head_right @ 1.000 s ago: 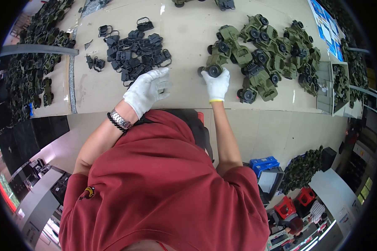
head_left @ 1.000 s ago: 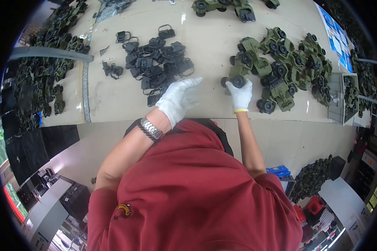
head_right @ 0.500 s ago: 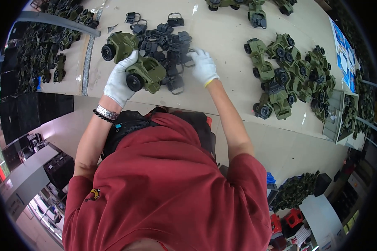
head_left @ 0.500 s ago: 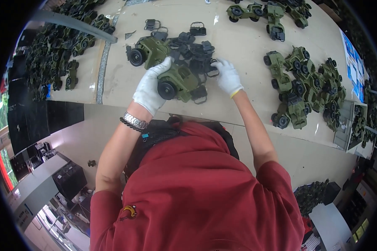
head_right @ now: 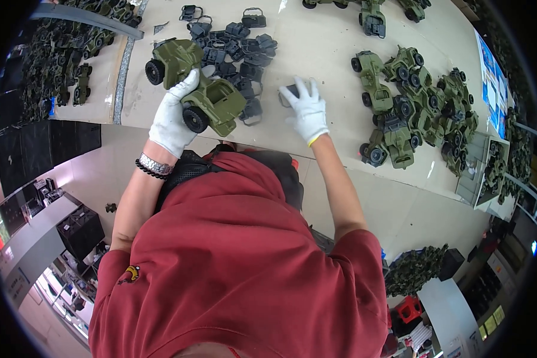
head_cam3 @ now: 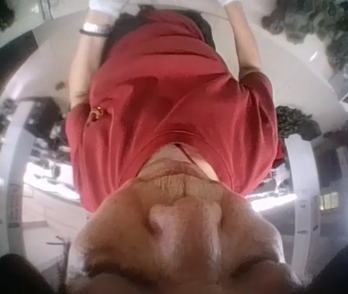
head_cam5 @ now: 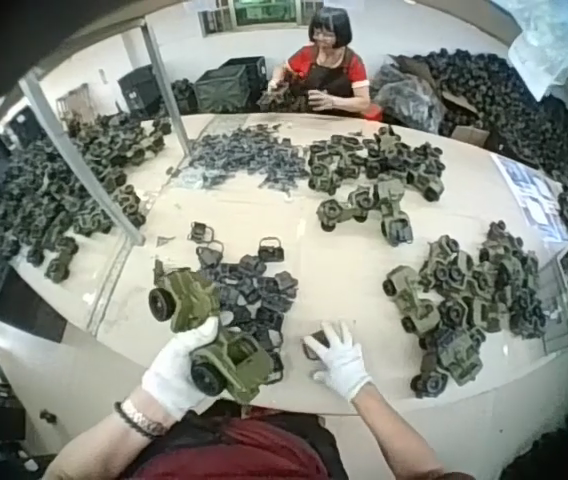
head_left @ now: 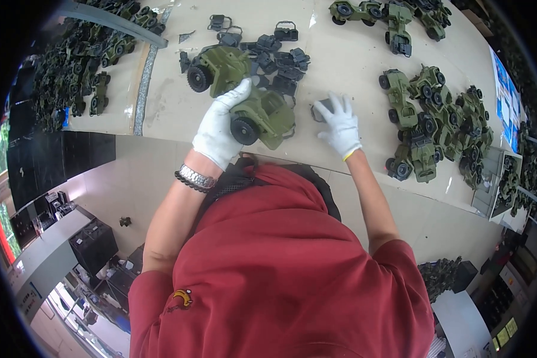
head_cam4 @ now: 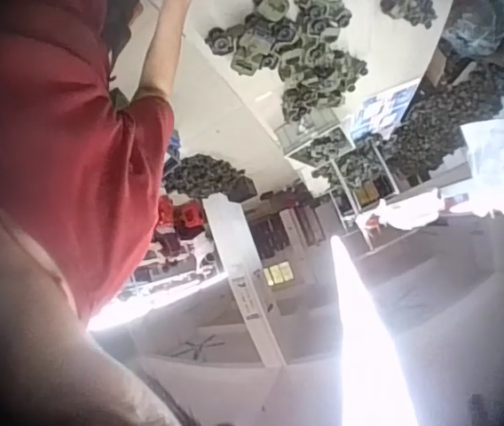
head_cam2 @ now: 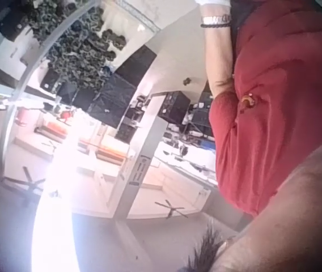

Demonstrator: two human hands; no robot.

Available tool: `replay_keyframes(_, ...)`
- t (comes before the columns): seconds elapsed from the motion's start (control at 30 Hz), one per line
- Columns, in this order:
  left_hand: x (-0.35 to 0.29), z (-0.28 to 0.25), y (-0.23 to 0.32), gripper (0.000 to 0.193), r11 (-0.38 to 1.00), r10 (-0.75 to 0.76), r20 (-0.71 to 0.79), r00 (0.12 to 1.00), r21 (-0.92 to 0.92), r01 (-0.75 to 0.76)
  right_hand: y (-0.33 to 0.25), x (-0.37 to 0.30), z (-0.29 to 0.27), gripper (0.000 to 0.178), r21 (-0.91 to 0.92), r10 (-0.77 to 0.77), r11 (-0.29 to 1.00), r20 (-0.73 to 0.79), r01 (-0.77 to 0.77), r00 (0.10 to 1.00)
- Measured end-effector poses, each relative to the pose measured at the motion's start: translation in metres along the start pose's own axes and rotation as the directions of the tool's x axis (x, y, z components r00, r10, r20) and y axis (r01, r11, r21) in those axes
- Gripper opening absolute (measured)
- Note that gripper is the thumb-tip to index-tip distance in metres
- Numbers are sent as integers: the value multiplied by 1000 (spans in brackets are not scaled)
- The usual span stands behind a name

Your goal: The person assembles plastic toy tank models by hand from tank parts on a production workbench.

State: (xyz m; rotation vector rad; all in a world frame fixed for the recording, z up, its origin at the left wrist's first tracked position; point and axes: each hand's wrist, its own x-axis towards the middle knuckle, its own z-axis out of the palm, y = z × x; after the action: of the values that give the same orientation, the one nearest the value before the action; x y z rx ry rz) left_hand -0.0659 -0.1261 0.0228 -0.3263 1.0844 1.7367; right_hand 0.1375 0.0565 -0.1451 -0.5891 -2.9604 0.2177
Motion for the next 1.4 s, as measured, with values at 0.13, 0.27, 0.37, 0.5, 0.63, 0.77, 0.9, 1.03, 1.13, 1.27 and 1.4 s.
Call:
replay_keyframes(0.13, 2, 18, -9, 30, 999, -14, 105, 994, 42, 9, 35, 13, 39, 75, 70, -184, 982, 95, 177, 978)
replay_keyframes(0.27, 5, 23, -15, 32, 971, 93, 203, 975, 199, -134, 29, 23, 17, 76, 359, 51, 930, 80, -76, 996)
replay_keyframes(0.37, 4, 21, -17, 32, 889, 263, 172, 949, 338, -308, -22, 22, -77, 72, 752, 241, 650, -63, -112, 969)
replay_keyframes(0.5, 4, 27, -23, 37, 884, 290, 177, 941, 328, -334, -69, 16, -142, 73, 803, 210, 594, -214, 50, 954)
replay_keyframes(0.63, -2, 39, -25, 39, 885, 266, 190, 945, 341, -318, -76, 14, -136, 75, 800, 212, 595, -245, 74, 946)
replay_keyframes(0.77, -7, 45, -28, 38, 872, 282, 210, 936, 350, -341, -79, 8, -138, 74, 821, 240, 565, -256, 80, 937)
replay_keyframes(0.9, -8, 46, -27, 38, 873, 280, 187, 942, 359, -331, -80, 5, -138, 71, 819, 233, 569, -241, 68, 942)
replay_keyframes(1.03, -8, 47, -27, 37, 820, 333, 257, 907, 395, -413, -73, 2, -126, 83, 737, 107, 665, -257, 123, 960)
replay_keyframes(1.13, -9, 50, -27, 35, 758, 312, 337, 889, 475, -446, -68, 0, -139, 89, 657, 21, 744, -204, 121, 979)
replay_keyframes(1.27, -1, 46, -33, 34, 887, 217, 208, 954, 365, -281, -54, 8, -149, 85, 649, -53, 744, -181, 160, 982)
replay_keyframes(1.4, 6, 49, -42, 36, 994, -78, 141, 987, -67, 88, -59, 17, -174, 101, 721, 4, 672, -232, 170, 973)
